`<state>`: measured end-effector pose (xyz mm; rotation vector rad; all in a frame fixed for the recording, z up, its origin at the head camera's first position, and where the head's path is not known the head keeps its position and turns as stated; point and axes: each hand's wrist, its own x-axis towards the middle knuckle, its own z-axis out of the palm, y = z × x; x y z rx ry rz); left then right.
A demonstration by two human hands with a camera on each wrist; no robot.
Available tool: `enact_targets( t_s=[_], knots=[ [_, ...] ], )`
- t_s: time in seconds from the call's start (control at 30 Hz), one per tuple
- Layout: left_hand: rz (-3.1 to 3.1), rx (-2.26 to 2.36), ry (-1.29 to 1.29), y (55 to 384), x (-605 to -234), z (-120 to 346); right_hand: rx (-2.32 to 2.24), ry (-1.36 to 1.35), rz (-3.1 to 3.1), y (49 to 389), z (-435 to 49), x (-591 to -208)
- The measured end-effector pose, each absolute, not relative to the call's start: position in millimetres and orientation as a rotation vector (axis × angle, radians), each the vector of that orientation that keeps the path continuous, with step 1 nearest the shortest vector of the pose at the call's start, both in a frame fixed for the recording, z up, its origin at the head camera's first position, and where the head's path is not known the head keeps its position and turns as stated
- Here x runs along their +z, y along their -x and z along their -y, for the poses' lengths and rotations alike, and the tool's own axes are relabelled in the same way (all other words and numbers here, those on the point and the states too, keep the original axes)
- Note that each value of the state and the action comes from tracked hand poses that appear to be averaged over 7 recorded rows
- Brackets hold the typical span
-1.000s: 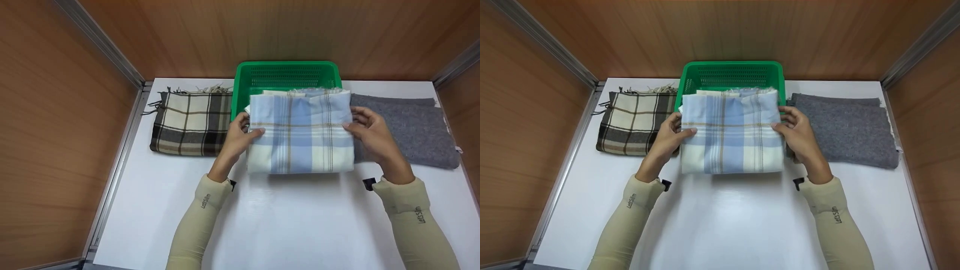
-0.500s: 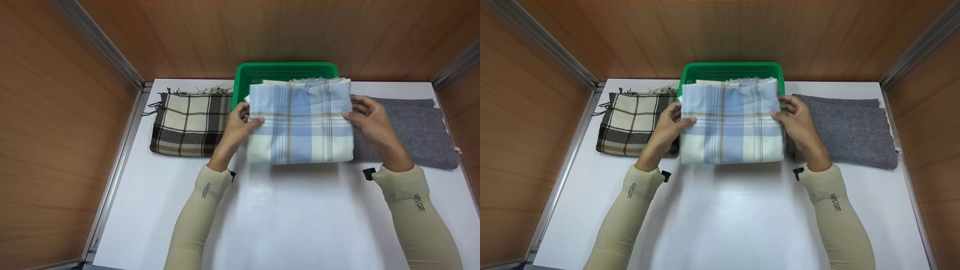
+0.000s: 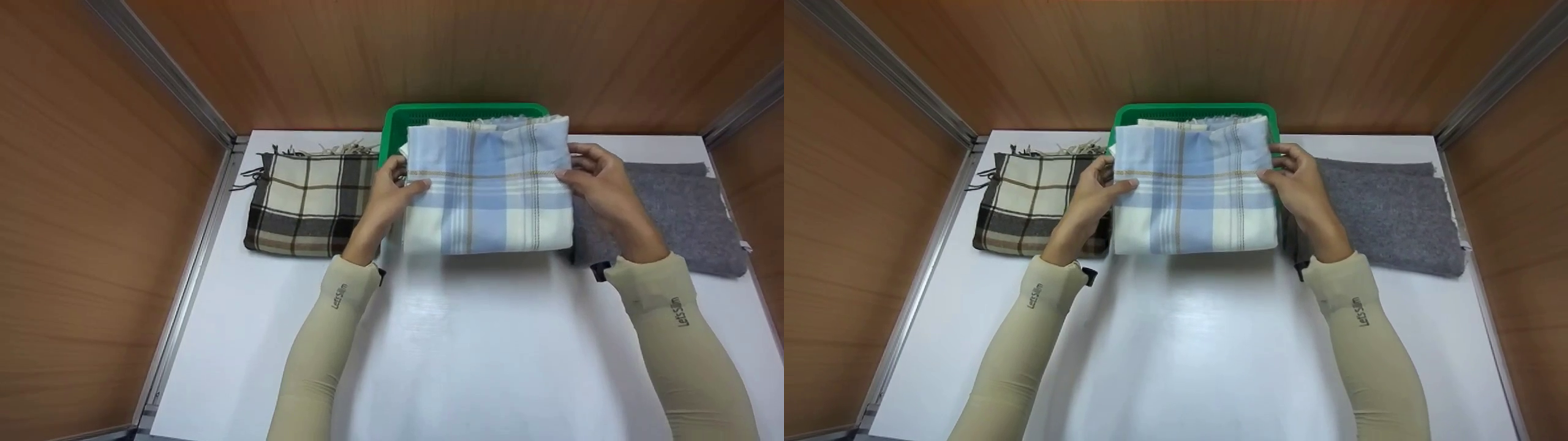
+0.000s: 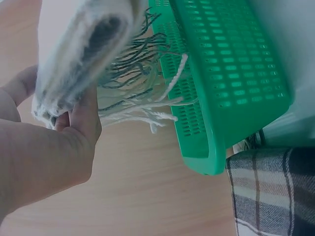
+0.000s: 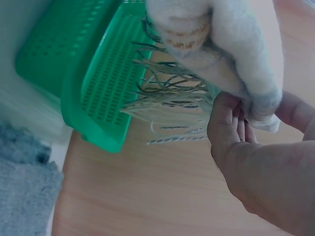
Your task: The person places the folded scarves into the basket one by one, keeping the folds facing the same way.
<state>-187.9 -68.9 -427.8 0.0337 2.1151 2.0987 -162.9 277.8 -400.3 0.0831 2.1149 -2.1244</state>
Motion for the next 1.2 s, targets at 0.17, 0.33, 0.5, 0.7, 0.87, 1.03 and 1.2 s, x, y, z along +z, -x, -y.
enact_targets(
  t_s=[0.17,0.33,0.5,0.7,0.87,1.03,1.2],
  knots=[
    [-2.117,2.097,-0.027,193.0,-428.1,67.9,-2.132,-0.098,-2.119,168.7,-277.0,-400.8],
    [-2.164,2.062,-0.022,198.1,-428.1,67.1,-2.132,-0.098,-2.123,173.7,-276.6,-401.7],
    [-2.181,2.046,-0.018,202.4,-427.4,65.8,-2.148,-0.093,-2.122,178.0,-276.5,-403.1],
    [-2.191,2.037,-0.012,207.7,-427.6,63.5,-2.077,-0.126,-2.198,184.2,-275.1,-403.2],
    [-2.212,2.019,-0.009,212.7,-429.7,63.0,-1.975,-0.137,-2.290,189.9,-274.4,-403.8],
    [-2.241,1.988,0.000,217.6,-430.4,62.9,-1.851,-0.130,-2.395,194.9,-274.8,-406.8],
    [-2.245,1.955,0.033,222.8,-431.7,63.3,-1.806,-0.128,-2.436,200.3,-273.8,-410.2]
  ],
)
